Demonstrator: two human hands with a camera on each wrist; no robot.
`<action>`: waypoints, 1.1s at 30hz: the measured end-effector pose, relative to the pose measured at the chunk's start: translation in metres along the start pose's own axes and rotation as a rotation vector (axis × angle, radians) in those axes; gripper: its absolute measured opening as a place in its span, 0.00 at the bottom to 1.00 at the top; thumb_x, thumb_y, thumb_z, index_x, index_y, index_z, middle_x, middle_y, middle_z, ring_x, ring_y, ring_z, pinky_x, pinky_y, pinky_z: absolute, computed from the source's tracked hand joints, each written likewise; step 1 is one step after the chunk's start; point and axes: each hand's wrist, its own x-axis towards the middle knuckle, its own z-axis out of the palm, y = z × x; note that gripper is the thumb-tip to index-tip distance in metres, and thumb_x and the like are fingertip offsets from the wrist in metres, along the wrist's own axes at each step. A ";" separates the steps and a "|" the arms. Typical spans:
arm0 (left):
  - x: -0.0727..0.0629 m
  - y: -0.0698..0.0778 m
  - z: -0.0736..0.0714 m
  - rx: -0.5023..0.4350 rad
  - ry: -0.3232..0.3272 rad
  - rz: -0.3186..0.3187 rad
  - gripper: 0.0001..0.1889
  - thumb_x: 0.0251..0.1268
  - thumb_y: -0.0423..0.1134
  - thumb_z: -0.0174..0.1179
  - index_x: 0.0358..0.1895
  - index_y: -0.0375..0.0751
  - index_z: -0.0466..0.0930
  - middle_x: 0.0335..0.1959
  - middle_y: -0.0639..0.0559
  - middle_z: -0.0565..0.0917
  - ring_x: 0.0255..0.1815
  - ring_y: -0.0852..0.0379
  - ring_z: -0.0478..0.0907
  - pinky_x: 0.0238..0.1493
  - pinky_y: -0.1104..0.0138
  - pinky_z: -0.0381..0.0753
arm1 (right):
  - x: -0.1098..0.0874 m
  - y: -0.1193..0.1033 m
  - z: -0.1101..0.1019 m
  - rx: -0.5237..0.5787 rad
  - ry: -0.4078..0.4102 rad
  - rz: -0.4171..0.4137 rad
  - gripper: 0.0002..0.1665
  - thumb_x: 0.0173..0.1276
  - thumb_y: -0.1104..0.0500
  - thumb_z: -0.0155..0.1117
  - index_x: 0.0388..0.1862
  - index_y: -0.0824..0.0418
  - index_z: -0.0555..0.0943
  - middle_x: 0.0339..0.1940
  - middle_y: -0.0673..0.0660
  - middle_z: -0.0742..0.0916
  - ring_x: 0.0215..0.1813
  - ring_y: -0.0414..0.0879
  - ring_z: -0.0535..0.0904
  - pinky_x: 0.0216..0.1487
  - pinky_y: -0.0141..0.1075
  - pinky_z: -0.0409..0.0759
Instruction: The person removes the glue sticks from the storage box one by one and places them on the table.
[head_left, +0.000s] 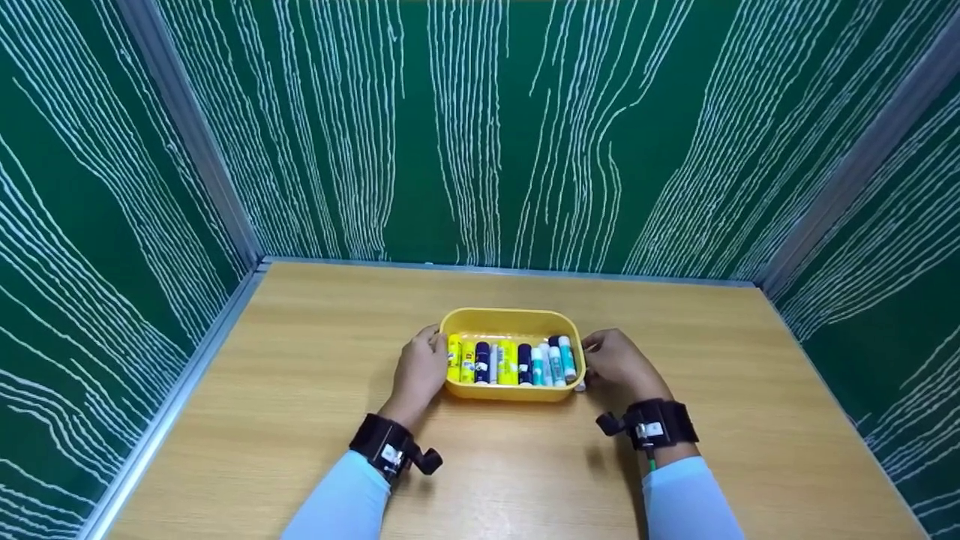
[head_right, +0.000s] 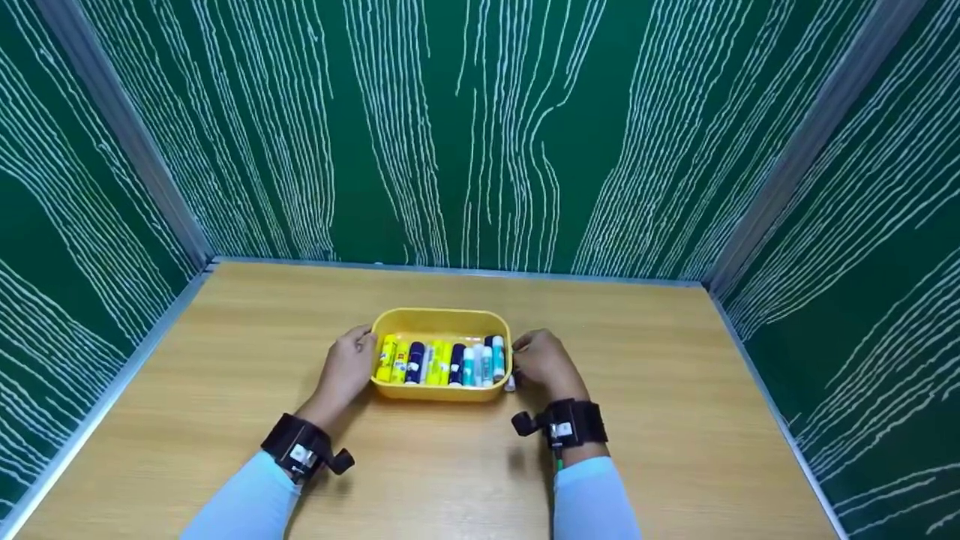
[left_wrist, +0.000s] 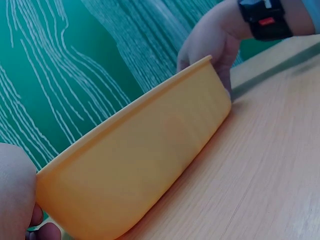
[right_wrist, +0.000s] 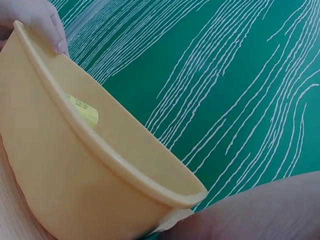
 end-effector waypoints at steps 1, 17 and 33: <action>0.000 0.000 0.000 -0.004 -0.001 -0.007 0.25 0.94 0.45 0.52 0.81 0.37 0.78 0.77 0.38 0.85 0.73 0.46 0.85 0.79 0.48 0.83 | 0.000 0.000 0.001 0.020 0.004 0.006 0.19 0.84 0.60 0.64 0.67 0.65 0.87 0.53 0.63 0.90 0.51 0.56 0.86 0.49 0.40 0.88; 0.001 -0.002 -0.002 -0.004 0.004 0.012 0.24 0.93 0.44 0.52 0.80 0.37 0.79 0.75 0.38 0.86 0.71 0.45 0.86 0.79 0.47 0.83 | -0.008 -0.015 -0.004 0.024 0.061 0.056 0.26 0.89 0.53 0.61 0.78 0.64 0.78 0.65 0.66 0.86 0.62 0.60 0.83 0.65 0.48 0.89; 0.000 -0.001 0.001 0.019 0.003 -0.006 0.25 0.94 0.45 0.52 0.81 0.38 0.79 0.77 0.40 0.85 0.77 0.45 0.84 0.82 0.47 0.80 | -0.024 -0.053 0.026 -0.182 0.147 -0.244 0.22 0.87 0.58 0.66 0.72 0.65 0.86 0.59 0.65 0.92 0.55 0.55 0.87 0.58 0.46 0.92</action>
